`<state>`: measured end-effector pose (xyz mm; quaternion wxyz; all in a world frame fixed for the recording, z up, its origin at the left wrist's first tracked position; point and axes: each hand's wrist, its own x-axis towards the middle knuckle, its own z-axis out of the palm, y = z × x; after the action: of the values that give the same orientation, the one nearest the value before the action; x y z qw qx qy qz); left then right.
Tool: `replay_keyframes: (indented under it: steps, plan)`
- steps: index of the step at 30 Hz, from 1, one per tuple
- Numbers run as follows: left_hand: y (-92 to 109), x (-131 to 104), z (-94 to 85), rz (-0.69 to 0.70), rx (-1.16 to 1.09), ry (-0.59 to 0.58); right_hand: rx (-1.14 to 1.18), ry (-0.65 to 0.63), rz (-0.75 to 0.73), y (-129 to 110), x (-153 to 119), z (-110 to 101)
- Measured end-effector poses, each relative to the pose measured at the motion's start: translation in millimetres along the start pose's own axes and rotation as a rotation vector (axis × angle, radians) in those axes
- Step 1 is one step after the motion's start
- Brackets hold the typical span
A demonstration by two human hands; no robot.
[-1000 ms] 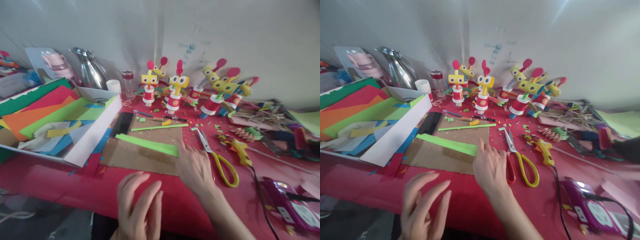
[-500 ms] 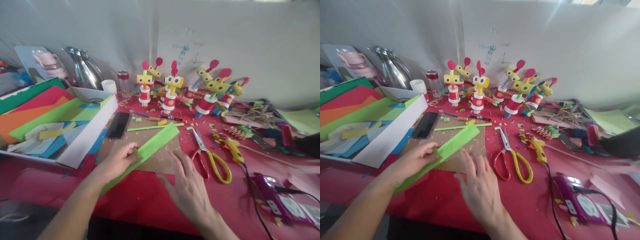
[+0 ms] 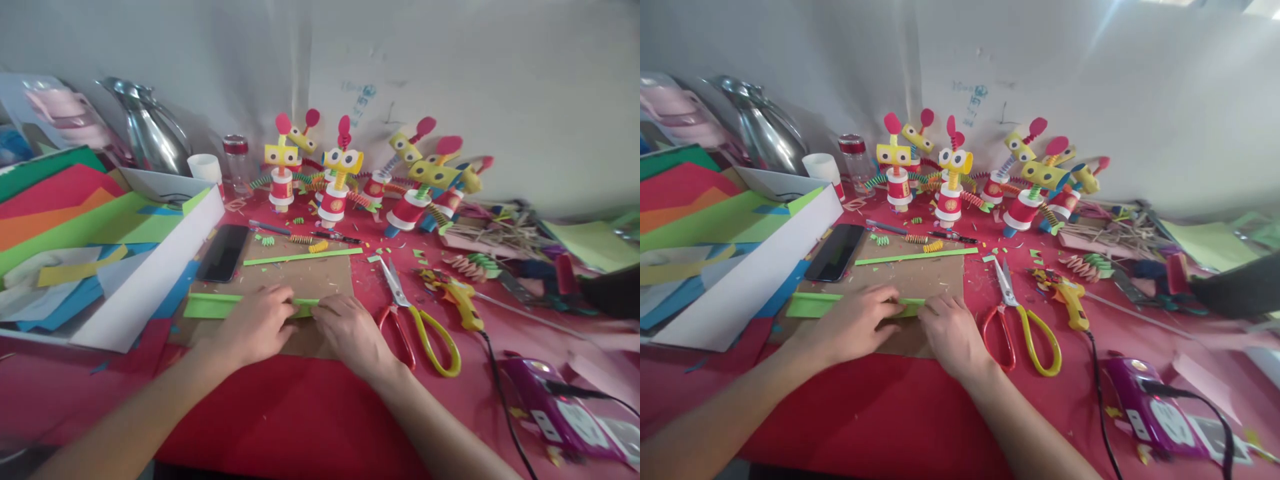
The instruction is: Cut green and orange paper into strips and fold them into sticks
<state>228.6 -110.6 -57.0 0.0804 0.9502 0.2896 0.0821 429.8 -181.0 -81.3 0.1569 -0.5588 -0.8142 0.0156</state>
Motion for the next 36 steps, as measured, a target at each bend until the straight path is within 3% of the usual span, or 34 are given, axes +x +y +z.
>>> replay_keyframes:
  steps: [4,10,17,23,36]
  plan:
    - [7,-7,15.2,-0.02,-0.004,0.073,0.161,0.064,0.062,10,-5,1]
    - [4,-3,18.9,-0.044,-0.036,0.105,0.373,0.046,0.211,23,-4,0]
    - [7,1,21.4,-0.348,-0.041,0.065,0.358,0.059,0.367,22,0,-1]
    - [3,6,18.2,-0.472,-0.078,-0.001,0.369,0.06,0.393,23,-1,0]
    - [-3,5,21.2,-0.418,-0.058,-0.035,0.327,0.037,0.388,25,-1,-2]
